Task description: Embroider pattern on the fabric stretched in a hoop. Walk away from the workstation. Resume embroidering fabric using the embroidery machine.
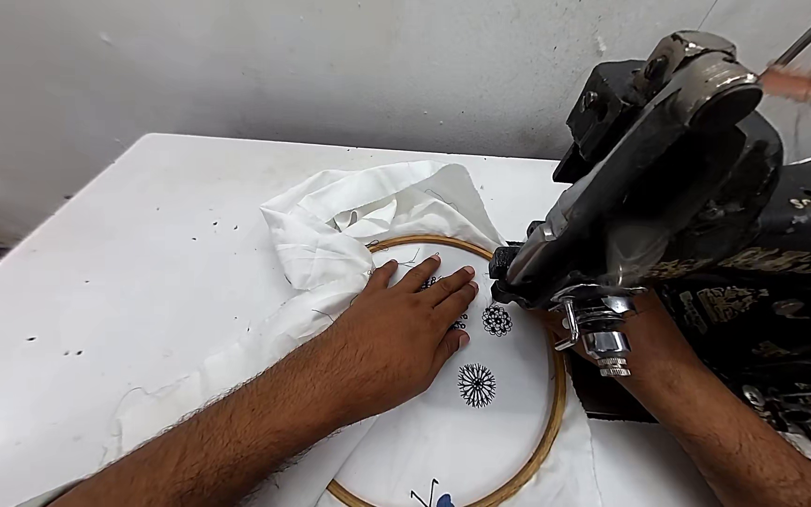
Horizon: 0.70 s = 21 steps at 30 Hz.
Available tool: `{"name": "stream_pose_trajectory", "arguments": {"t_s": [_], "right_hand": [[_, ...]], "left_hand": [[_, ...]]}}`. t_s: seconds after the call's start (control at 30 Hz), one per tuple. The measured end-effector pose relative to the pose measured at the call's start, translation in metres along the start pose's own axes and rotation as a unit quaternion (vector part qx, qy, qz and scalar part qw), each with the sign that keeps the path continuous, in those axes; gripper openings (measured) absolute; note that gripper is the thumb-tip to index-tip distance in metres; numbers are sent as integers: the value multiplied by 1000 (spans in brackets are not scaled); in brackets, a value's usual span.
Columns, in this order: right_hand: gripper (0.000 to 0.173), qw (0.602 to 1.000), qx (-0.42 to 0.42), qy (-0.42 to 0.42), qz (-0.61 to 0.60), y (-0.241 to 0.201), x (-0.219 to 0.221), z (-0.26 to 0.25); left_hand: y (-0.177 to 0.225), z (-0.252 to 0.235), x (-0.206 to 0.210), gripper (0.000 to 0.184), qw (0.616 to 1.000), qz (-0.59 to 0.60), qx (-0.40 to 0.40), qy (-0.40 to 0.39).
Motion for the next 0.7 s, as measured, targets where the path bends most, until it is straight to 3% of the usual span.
{"name": "stream_pose_trajectory", "arguments": {"t_s": [0.7], "right_hand": [[24,999,-23,23,-23,0,-1,-1]], "left_hand": [[0,-1,2,55,1000,-7,6,17]]}}
Point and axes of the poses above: each hand's wrist, its own z-axis away from the middle knuckle, its own x-axis out of the palm, y = z × x, the point moved 3 cm from there along -z, towards the middle knuckle, and after that the axes turned 13 degrees about x, right-handed, at the moved point
